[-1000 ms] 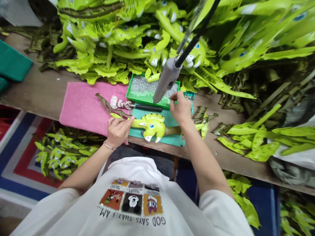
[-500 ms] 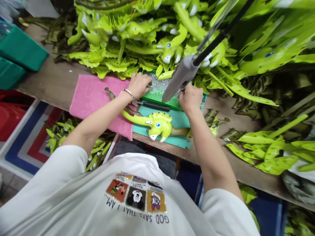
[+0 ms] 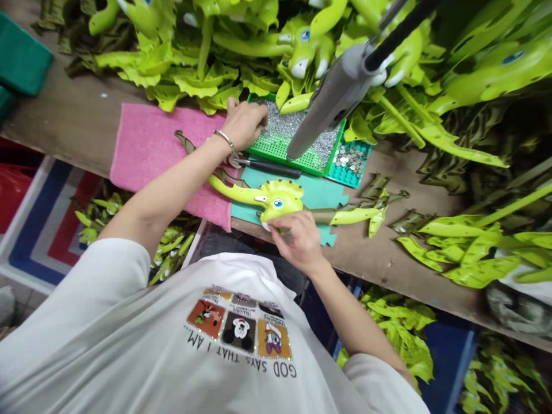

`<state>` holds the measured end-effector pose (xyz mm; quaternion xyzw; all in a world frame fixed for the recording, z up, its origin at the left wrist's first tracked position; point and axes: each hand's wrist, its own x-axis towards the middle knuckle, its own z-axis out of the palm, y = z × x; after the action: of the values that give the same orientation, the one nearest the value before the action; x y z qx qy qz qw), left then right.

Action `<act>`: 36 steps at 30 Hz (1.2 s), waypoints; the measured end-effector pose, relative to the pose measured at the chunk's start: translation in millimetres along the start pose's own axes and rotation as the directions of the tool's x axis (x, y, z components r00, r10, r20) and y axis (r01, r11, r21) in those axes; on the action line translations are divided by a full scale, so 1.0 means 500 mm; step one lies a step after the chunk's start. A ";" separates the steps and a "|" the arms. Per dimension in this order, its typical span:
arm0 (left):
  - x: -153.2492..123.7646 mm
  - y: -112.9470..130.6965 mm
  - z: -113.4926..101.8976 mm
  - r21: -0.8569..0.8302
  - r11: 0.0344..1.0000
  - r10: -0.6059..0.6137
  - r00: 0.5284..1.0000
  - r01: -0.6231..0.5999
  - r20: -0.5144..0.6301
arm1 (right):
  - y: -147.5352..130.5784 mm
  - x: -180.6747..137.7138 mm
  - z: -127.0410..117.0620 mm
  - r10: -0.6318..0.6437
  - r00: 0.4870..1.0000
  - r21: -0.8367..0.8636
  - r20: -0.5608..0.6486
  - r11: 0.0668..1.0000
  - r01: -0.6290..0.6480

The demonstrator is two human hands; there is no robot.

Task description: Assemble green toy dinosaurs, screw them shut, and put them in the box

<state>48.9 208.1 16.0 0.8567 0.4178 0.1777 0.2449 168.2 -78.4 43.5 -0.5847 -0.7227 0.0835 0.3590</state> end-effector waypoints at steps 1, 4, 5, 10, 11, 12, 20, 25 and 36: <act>0.000 0.001 0.002 0.003 1.000 -0.003 1.000 0.003 -0.004 | 0.000 -0.001 0.004 -0.027 1.000 -0.045 0.016 0.999 0.028; 0.001 0.003 0.002 0.050 0.999 -0.011 1.000 0.011 -0.003 | 0.006 -0.002 0.011 -0.095 0.995 -0.131 0.035 0.986 0.099; 0.002 0.004 0.001 0.068 0.998 -0.012 1.000 0.012 -0.003 | 0.010 -0.004 0.013 -0.129 0.991 -0.135 0.034 0.982 0.132; 0.007 -0.002 -0.004 0.036 0.999 -0.008 1.000 0.007 0.022 | 0.026 -0.020 0.018 -0.203 0.974 -0.160 0.101 0.963 0.217; 0.007 -0.004 -0.005 0.010 1.000 -0.006 1.000 0.006 0.031 | 0.027 -0.023 0.018 -0.210 0.971 -0.169 0.114 0.959 0.227; 0.007 -0.006 -0.005 -0.010 1.000 -0.004 0.999 0.004 0.040 | 0.027 -0.024 0.018 -0.230 0.966 -0.179 0.118 0.952 0.248; 0.001 0.011 -0.016 0.189 0.979 0.059 0.993 -0.077 0.099 | 0.032 0.017 -0.027 -0.348 0.929 -0.235 -0.124 0.920 0.313; -0.008 0.028 -0.044 0.268 0.960 0.044 0.987 -0.086 0.157 | 0.074 0.059 -0.056 -0.245 0.899 -0.291 -0.363 0.946 0.140; -0.053 0.003 -0.089 -0.257 0.957 0.106 0.987 -0.135 -0.124 | 0.089 0.094 -0.033 -0.034 0.935 -0.220 -0.354 0.974 -0.048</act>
<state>11.6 198.4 50.8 0.8293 0.3501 0.2927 0.3225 210.5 -27.4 51.2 -0.6295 -0.6486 -0.1048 0.4148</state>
